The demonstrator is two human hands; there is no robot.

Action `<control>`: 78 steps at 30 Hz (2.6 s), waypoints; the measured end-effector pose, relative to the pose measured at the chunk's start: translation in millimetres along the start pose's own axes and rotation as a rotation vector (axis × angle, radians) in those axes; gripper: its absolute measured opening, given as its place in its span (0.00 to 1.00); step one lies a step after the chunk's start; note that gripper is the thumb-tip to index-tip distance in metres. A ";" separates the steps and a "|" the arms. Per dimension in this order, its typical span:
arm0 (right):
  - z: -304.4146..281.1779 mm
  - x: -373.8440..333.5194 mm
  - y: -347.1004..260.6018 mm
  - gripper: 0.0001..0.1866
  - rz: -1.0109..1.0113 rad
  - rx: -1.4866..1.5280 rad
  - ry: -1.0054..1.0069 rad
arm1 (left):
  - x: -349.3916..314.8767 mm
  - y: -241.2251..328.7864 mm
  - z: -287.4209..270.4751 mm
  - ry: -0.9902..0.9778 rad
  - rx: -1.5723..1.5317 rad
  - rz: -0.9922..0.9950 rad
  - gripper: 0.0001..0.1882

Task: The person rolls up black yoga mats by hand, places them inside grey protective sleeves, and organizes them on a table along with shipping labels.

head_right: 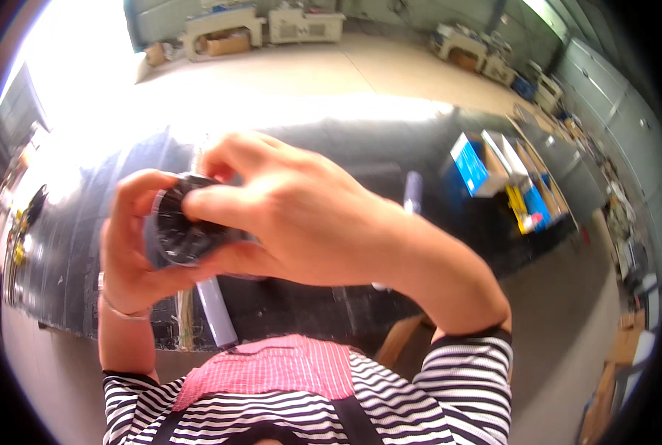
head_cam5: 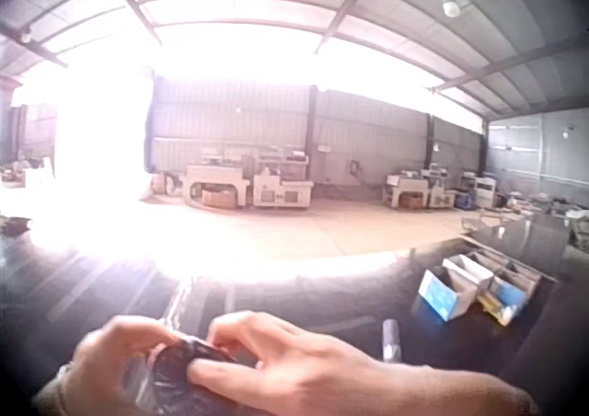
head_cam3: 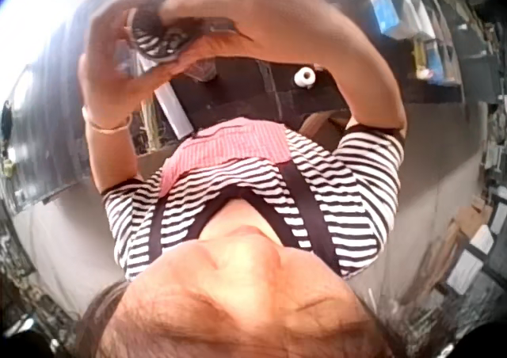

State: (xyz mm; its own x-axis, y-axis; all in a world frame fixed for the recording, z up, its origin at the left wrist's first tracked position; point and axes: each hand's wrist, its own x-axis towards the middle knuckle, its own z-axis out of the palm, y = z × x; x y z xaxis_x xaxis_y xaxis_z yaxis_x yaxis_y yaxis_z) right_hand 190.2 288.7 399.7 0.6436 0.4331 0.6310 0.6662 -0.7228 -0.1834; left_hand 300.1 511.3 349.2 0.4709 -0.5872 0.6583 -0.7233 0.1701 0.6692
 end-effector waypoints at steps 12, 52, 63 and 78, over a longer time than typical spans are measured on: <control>-23.8 -41.9 -0.8 0.18 0.016 -0.129 -0.032 | 15.8 5.4 37.9 -0.205 -0.062 -0.010 0.48; -118.5 -94.6 95.5 0.20 -0.009 0.114 -0.035 | 189.6 54.6 109.9 -1.069 0.189 0.017 0.17; -90.1 -85.6 81.5 0.25 -0.090 0.237 0.215 | 157.6 83.7 78.5 -0.820 0.327 0.210 0.18; 51.9 -128.5 82.2 0.15 0.152 0.117 0.309 | 1.6 -11.8 98.0 -0.213 0.825 0.309 0.12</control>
State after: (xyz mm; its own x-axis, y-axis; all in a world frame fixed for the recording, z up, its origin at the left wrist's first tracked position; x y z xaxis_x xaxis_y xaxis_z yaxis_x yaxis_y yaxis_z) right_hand 181.8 201.5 264.3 0.6059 0.1294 0.7849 0.6218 -0.6925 -0.3659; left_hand 259.9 430.7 308.6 0.1519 -0.7574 0.6350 -0.9727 -0.2287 -0.0401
